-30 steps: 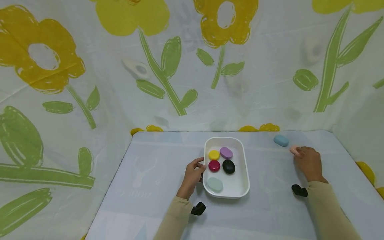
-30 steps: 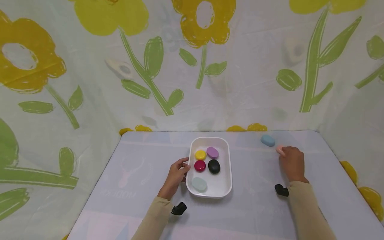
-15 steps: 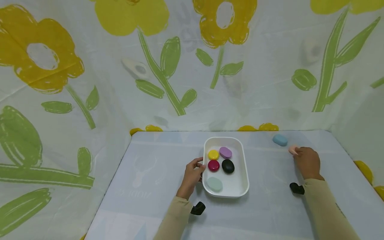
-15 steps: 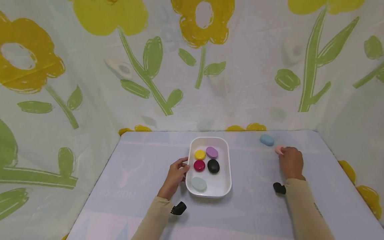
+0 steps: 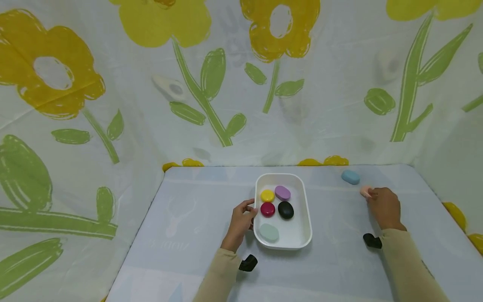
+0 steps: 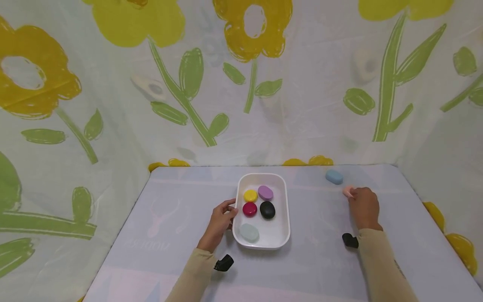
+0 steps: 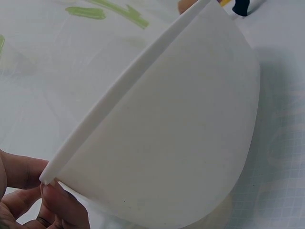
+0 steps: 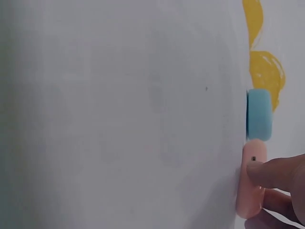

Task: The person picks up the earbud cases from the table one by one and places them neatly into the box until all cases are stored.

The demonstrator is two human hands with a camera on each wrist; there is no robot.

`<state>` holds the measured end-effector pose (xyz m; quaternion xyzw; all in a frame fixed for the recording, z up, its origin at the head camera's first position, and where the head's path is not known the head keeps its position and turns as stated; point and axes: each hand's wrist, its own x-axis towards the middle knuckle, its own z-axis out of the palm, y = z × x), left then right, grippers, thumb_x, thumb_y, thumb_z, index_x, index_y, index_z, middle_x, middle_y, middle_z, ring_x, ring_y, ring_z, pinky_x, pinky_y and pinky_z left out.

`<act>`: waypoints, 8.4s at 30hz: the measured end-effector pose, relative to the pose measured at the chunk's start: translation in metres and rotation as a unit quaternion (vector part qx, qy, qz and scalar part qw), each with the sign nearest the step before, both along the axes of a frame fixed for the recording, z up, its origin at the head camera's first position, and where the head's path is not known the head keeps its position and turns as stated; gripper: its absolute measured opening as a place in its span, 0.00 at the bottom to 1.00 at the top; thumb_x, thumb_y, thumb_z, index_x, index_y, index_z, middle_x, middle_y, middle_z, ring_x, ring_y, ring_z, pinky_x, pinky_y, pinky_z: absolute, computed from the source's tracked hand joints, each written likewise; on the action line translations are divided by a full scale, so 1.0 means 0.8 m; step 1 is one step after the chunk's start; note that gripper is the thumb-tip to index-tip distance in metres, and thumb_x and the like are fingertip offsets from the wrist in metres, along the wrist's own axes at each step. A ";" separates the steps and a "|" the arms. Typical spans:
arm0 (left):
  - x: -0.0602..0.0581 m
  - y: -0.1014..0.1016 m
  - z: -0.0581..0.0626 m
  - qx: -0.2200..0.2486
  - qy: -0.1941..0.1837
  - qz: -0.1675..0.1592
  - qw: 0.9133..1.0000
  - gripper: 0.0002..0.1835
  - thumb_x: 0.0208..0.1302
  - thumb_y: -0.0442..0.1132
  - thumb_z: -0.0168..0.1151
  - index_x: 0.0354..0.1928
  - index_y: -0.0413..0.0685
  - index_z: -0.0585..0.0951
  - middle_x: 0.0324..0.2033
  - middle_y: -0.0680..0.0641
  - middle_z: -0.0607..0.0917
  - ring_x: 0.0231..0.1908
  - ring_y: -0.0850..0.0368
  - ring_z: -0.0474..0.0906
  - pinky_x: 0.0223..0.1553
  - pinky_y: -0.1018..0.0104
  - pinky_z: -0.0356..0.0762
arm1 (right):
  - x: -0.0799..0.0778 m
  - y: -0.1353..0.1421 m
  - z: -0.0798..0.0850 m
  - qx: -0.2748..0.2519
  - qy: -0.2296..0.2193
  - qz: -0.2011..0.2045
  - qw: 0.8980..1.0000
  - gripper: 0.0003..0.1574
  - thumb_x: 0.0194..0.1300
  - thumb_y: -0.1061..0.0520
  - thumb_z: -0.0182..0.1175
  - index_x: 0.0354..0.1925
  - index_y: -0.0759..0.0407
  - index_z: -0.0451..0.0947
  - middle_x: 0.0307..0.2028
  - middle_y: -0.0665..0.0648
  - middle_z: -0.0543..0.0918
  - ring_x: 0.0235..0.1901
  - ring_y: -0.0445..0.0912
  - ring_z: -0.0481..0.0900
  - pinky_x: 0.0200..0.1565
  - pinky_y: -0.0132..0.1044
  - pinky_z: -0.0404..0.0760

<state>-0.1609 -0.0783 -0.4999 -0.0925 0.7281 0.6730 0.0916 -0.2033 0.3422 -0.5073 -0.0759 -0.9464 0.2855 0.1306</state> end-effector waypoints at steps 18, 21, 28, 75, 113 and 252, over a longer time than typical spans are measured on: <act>0.001 -0.002 -0.003 0.001 0.012 -0.004 1.000 0.20 0.64 0.37 0.58 0.58 0.47 0.74 0.36 0.44 0.75 0.18 0.58 0.68 0.16 0.68 0.73 | 0.017 -0.012 -0.007 0.007 -0.007 -0.001 1.000 0.20 0.58 0.67 0.59 0.48 0.79 0.74 0.46 0.75 0.76 0.45 0.69 0.72 0.42 0.60 0.72; 0.003 -0.002 0.001 0.006 0.010 -0.006 1.000 0.21 0.64 0.36 0.58 0.59 0.45 0.74 0.36 0.44 0.75 0.18 0.57 0.69 0.16 0.68 0.74 | 0.022 -0.014 -0.006 0.011 0.005 0.011 1.000 0.19 0.57 0.67 0.60 0.46 0.80 0.75 0.44 0.75 0.77 0.44 0.69 0.72 0.42 0.60 0.72; 0.004 -0.001 0.006 0.004 0.006 -0.004 1.000 0.21 0.64 0.36 0.58 0.59 0.47 0.74 0.36 0.44 0.75 0.19 0.57 0.69 0.17 0.67 0.74 | 0.027 -0.021 -0.003 0.044 0.030 0.036 0.998 0.18 0.54 0.69 0.60 0.42 0.82 0.76 0.41 0.76 0.78 0.42 0.70 0.74 0.39 0.60 0.73; -0.001 0.002 0.003 -0.004 0.005 -0.016 1.000 0.21 0.64 0.38 0.57 0.59 0.49 0.74 0.37 0.44 0.75 0.20 0.57 0.69 0.18 0.66 0.75 | 0.058 -0.064 -0.003 0.058 0.027 0.060 0.996 0.18 0.51 0.70 0.64 0.42 0.80 0.77 0.39 0.76 0.78 0.37 0.68 0.77 0.33 0.58 0.76; -0.003 0.003 -0.002 0.001 0.003 -0.010 1.000 0.20 0.64 0.37 0.57 0.58 0.48 0.75 0.36 0.44 0.75 0.18 0.57 0.68 0.18 0.66 0.74 | 0.086 -0.245 0.079 -0.042 0.001 0.293 0.955 0.28 0.49 0.60 0.72 0.50 0.59 0.78 0.45 0.51 0.81 0.40 0.44 0.77 0.42 0.42 0.80; 0.000 0.007 -0.001 0.011 0.002 0.008 1.000 0.19 0.63 0.36 0.59 0.57 0.48 0.76 0.34 0.45 0.74 0.19 0.58 0.68 0.16 0.70 0.72 | 0.047 -0.108 0.021 -0.028 -0.010 0.148 0.989 0.30 0.57 0.61 0.64 0.58 0.65 0.71 0.53 0.69 0.73 0.48 0.61 0.73 0.42 0.54 0.76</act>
